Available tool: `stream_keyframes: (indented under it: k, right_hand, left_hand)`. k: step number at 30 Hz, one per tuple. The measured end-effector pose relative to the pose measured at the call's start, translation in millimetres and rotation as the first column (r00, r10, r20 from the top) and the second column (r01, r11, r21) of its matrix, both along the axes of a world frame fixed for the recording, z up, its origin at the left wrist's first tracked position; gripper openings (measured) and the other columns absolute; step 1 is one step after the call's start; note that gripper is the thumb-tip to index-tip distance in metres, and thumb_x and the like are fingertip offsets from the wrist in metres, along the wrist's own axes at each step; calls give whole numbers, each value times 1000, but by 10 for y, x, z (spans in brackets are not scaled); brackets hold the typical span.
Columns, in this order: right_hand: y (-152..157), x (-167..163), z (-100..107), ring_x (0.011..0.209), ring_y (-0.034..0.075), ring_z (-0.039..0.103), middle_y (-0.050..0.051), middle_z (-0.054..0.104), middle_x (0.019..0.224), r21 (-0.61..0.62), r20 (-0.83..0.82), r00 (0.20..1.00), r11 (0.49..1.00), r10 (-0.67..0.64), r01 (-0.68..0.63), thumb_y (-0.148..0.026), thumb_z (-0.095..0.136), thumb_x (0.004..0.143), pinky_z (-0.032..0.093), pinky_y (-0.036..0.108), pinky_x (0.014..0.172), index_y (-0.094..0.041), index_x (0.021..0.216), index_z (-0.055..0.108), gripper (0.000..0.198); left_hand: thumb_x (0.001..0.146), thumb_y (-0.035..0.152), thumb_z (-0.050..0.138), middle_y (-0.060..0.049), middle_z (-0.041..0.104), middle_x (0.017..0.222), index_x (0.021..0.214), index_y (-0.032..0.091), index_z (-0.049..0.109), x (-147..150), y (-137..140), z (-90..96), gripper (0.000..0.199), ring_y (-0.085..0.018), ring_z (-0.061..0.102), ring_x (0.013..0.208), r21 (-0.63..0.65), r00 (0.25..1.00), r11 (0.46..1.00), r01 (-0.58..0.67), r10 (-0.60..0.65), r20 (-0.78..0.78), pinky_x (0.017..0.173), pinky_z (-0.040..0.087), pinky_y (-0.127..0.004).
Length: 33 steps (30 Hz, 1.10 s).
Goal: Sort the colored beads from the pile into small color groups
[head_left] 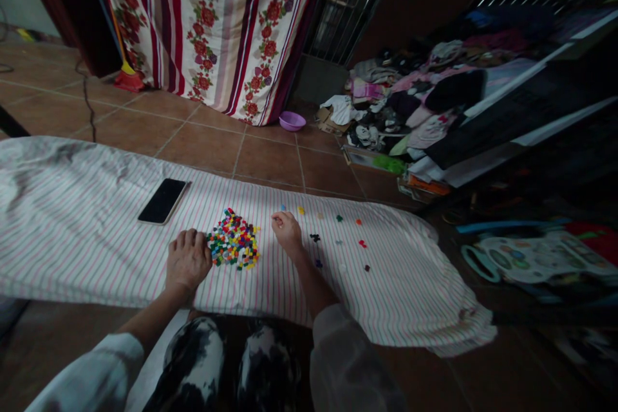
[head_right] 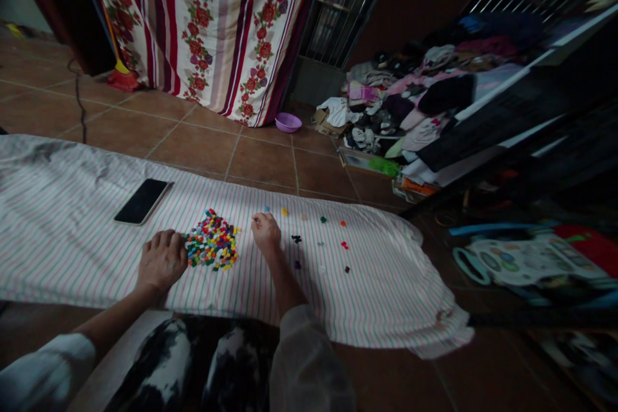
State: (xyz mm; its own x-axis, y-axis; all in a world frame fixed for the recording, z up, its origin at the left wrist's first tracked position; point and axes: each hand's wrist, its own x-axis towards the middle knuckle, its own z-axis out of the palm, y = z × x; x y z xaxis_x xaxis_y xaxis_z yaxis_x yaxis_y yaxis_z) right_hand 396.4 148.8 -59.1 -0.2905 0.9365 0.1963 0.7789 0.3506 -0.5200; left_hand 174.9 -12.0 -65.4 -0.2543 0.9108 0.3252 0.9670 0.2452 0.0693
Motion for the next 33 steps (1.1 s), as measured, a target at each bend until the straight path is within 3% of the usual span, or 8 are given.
stream_keyframes:
  k: [7, 15, 24, 33]
  right_hand:
    - [93, 343, -87, 90, 19, 57, 6, 68, 91, 110, 85, 988, 987, -127, 117, -20, 48, 86, 40, 28, 85, -17, 95, 69, 24]
    - [75, 473, -375, 90, 21, 58, 8, 70, 89, 241, 26, 996, 968, -81, 73, -15, 46, 82, 40, 31, 88, -16, 90, 69, 25]
    - [34, 488, -420, 94, 21, 58, 10, 69, 96, 252, 4, 997, 965, -72, 69, -14, 44, 81, 41, 33, 90, -15, 101, 68, 31]
    - [48, 457, -395, 96, 22, 57, 11, 70, 97, 247, -5, 997, 966, -75, 74, -15, 42, 84, 41, 34, 92, -14, 98, 69, 30]
  left_hand:
    - [89, 28, 36, -12, 57, 106, 96, 16, 56, -8, 6, -23, 24, -28, 47, 101, 6, 1000, 1000, -6, 6, -13, 81, 34, -41]
    - [88, 27, 38, -11, 57, 104, 95, 17, 55, 1, 11, -11, 21, -27, 48, 100, -3, 1000, 1000, -13, 13, -24, 80, 34, -40]
    - [88, 28, 39, -11, 57, 107, 97, 17, 54, -9, 7, -29, 21, -27, 48, 101, -7, 999, 1000, -9, 9, -36, 80, 34, -39]
    - [88, 28, 40, -12, 57, 107, 96, 16, 55, -11, 8, -33, 21, -27, 48, 102, -5, 999, 1000, -15, 15, -28, 80, 33, -39]
